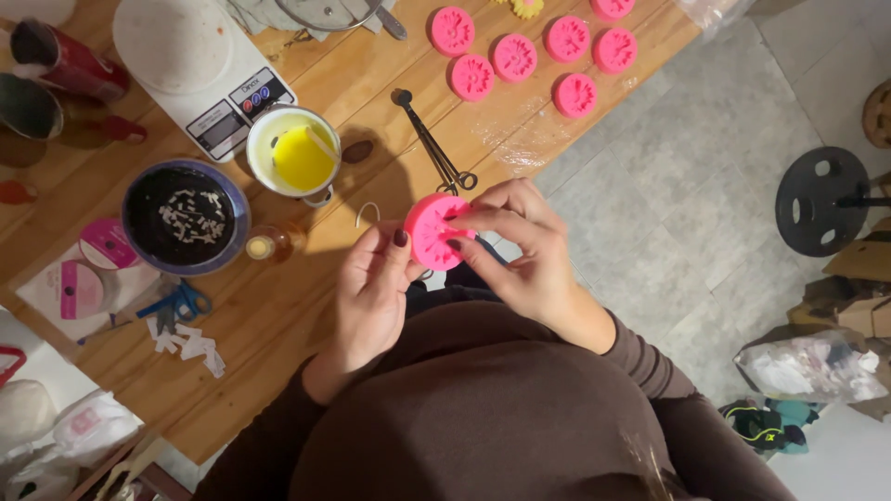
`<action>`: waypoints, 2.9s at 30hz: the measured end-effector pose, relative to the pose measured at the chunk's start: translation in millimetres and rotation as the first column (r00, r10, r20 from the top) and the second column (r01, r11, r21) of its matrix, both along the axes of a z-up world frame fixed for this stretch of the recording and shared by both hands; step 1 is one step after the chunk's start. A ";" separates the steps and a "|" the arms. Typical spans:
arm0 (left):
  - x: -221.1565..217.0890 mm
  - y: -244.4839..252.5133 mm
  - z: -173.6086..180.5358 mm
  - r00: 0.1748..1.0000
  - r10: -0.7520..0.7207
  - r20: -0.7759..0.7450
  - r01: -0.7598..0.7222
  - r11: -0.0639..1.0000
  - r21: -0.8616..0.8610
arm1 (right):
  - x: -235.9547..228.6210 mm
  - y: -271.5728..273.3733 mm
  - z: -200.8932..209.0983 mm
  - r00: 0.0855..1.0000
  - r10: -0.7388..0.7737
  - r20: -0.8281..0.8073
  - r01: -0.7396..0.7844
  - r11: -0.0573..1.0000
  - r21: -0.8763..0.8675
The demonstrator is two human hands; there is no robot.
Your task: Placing wicks into silicone flower-shaped molds and securing them for candle making.
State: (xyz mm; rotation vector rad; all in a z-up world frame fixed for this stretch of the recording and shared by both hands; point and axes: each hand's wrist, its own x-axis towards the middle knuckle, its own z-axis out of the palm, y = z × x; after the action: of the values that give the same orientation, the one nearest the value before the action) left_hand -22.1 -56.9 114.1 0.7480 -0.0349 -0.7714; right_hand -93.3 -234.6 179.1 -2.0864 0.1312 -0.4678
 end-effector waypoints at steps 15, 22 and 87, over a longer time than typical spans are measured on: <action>6.0 3.7 -6.6 0.989 -0.144 0.031 0.133 0.965 0.224 | 9.6 -23.8 17.3 0.973 0.217 -0.083 -0.224 0.971 -0.085; 9.5 4.5 -9.3 0.983 -0.177 0.040 0.162 0.957 0.241 | 13.3 -17.9 14.8 0.971 0.198 -0.138 -0.211 0.974 -0.088; 69.6 -217.1 -140.8 0.342 -0.480 0.808 -0.491 0.642 0.589 | 34.0 -210.6 -206.4 0.869 -0.200 -0.452 0.235 0.972 0.022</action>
State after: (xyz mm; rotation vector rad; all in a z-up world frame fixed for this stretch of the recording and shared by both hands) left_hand 47.5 -274.0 -26.7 2.0436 -0.8612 -0.1413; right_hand -59.3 -445.1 -27.3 -2.0801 0.6530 -0.1009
